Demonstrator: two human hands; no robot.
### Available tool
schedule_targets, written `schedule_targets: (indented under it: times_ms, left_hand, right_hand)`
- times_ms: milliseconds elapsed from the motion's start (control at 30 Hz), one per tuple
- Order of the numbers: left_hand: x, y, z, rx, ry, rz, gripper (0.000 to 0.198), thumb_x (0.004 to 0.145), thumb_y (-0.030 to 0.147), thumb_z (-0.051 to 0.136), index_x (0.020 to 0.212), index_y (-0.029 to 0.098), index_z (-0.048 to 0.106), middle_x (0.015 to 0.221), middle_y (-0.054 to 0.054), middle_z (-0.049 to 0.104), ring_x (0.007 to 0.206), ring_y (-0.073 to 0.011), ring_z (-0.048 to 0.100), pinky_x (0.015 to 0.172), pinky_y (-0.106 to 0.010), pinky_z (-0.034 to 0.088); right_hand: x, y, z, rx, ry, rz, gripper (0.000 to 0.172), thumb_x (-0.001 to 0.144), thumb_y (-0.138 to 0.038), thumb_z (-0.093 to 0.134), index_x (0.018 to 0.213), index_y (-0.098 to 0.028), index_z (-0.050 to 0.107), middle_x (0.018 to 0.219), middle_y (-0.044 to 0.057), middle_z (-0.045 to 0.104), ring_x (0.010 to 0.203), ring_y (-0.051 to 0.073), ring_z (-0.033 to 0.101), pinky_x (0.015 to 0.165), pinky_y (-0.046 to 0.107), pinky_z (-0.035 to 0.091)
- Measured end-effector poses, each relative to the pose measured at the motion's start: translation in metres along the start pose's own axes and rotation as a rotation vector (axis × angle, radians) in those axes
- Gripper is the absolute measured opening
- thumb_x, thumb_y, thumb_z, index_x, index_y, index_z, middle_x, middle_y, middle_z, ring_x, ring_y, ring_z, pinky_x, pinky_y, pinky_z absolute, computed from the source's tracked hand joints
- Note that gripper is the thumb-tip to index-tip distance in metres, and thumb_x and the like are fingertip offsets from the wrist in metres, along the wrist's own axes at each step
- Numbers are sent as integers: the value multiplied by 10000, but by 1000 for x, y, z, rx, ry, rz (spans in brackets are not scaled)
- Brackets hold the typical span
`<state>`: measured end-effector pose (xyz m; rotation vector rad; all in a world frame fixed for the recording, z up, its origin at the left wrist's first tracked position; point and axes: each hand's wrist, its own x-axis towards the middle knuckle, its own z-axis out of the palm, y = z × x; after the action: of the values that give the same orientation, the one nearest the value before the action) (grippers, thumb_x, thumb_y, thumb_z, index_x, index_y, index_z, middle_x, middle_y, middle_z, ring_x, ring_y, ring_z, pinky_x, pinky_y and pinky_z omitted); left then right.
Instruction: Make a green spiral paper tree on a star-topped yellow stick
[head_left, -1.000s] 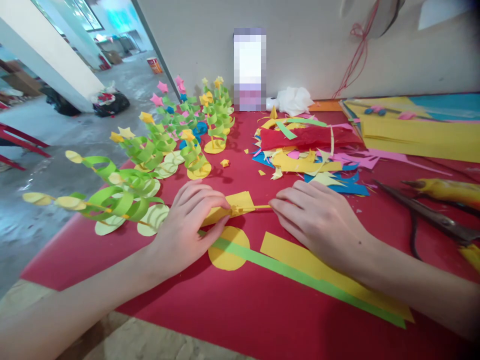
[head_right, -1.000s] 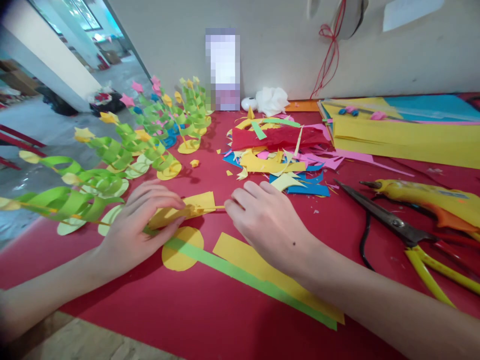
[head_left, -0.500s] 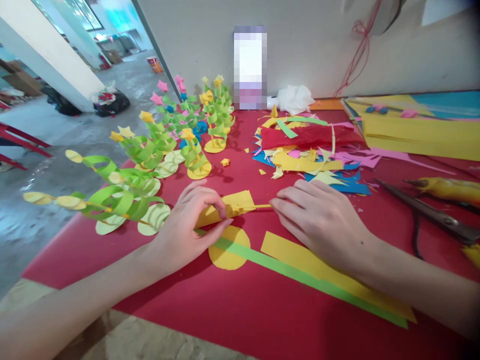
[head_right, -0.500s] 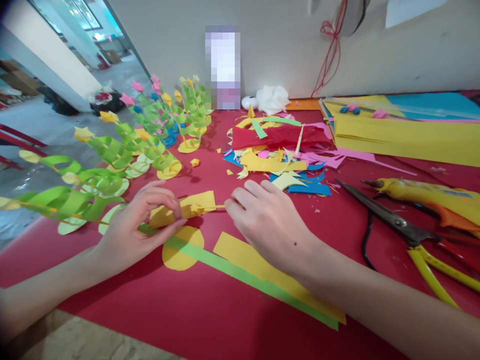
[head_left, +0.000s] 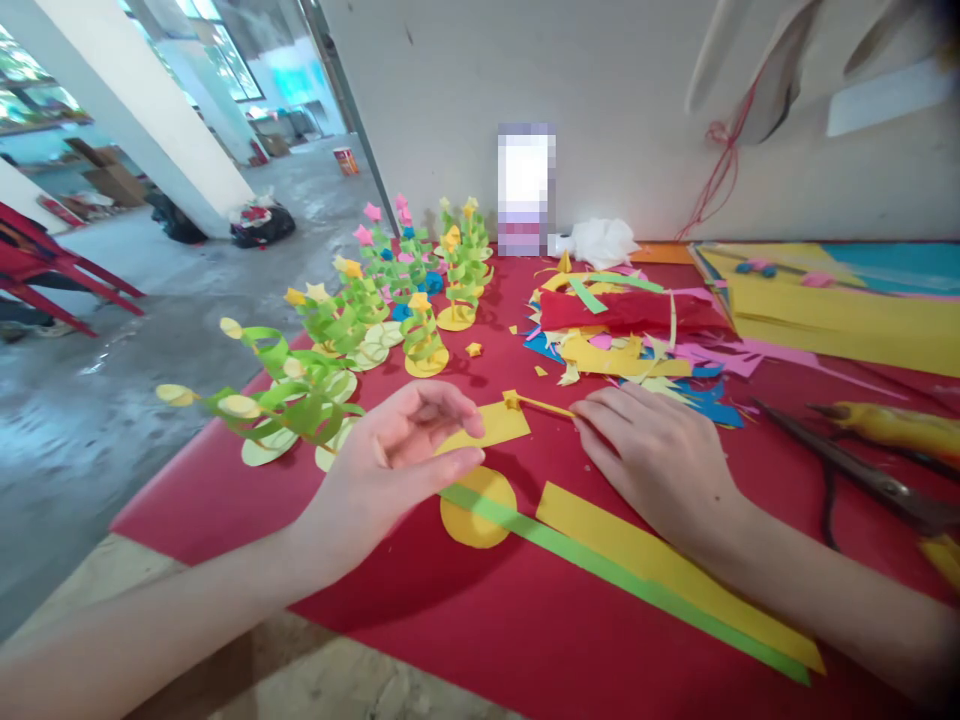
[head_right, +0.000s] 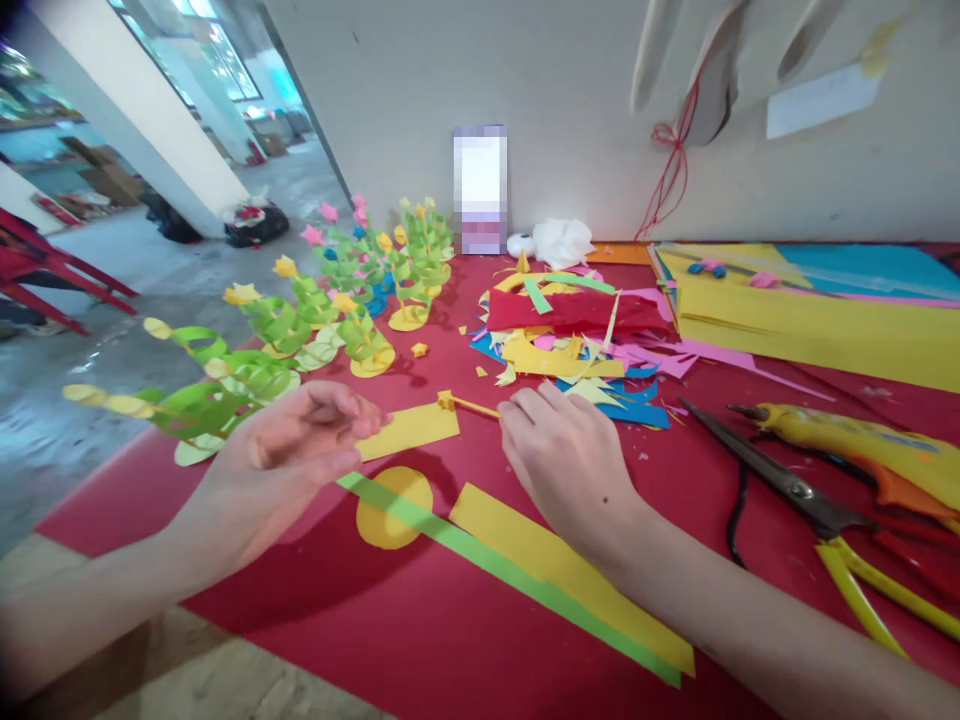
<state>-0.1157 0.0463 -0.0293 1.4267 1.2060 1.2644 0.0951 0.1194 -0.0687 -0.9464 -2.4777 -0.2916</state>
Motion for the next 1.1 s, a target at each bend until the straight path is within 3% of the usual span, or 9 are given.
schedule_targets:
  times_ms: [167,333,567,733,800,867,967,1000,1100]
  left_hand:
    - [-7,31,12,-304,-52,-27,258,695,-25,611,814,203,586,752,24,556,750,-72,538,740,-149,485]
    - [-9,51,21,-430,-73,-15,226,648,7,688,732,188,583,688,30,543,685,-86,523,647,-173,486]
    - [-9,64,29,-490,-143,-2,143,687,165,713,648,191,577,616,32,540,621,-101,508,572,-223,431]
    - [-10,68,29,-393,-179,94,114,676,175,724,656,206,616,618,31,565,610,-108,512,594,-249,426]
    - [-10,68,28,-364,-172,115,91,685,189,718,666,209,631,632,26,578,624,-110,518,607,-248,432]
    - [-8,67,27,-334,-152,115,78,689,202,715,664,211,642,635,23,582,632,-111,520,611,-240,437]
    - [-6,65,27,-276,-128,102,77,698,202,706,651,211,645,643,20,585,646,-113,526,620,-229,445]
    - [-5,64,27,-255,-118,97,76,709,207,696,654,211,643,653,18,588,647,-114,528,615,-227,447]
    - [-2,63,25,-192,-46,92,65,735,225,670,685,214,631,689,12,596,658,-118,539,600,-220,453]
  right_hand:
    - [1,0,3,-19,23,34,182,820,-118,471,790,-109,651,765,77,652,735,203,592,635,298,434]
    - [3,1,5,-23,46,45,220,838,-98,418,830,-99,637,803,100,653,726,195,609,600,284,465]
    - [5,3,6,20,72,49,268,835,-58,361,847,-108,624,811,109,658,700,184,627,578,277,508]
    - [6,2,5,136,87,86,261,808,-47,385,904,-118,617,886,134,652,808,231,625,660,350,525]
    - [7,-5,-1,230,96,106,264,817,-102,421,1034,-110,572,1029,162,611,940,258,587,770,418,497]
    - [8,-16,-13,339,91,94,372,814,-179,485,1181,-124,473,1151,150,554,1051,241,529,867,407,455]
    - [11,-39,-35,662,-21,79,534,790,-229,551,1281,-133,364,1081,96,599,937,154,580,797,261,497]
    - [12,-45,-42,879,-108,106,482,774,-205,570,1231,-134,435,1015,81,628,865,145,599,753,244,508]
    - [17,-52,-58,1129,-259,128,141,760,-139,573,867,-157,662,738,8,685,659,110,623,623,186,512]
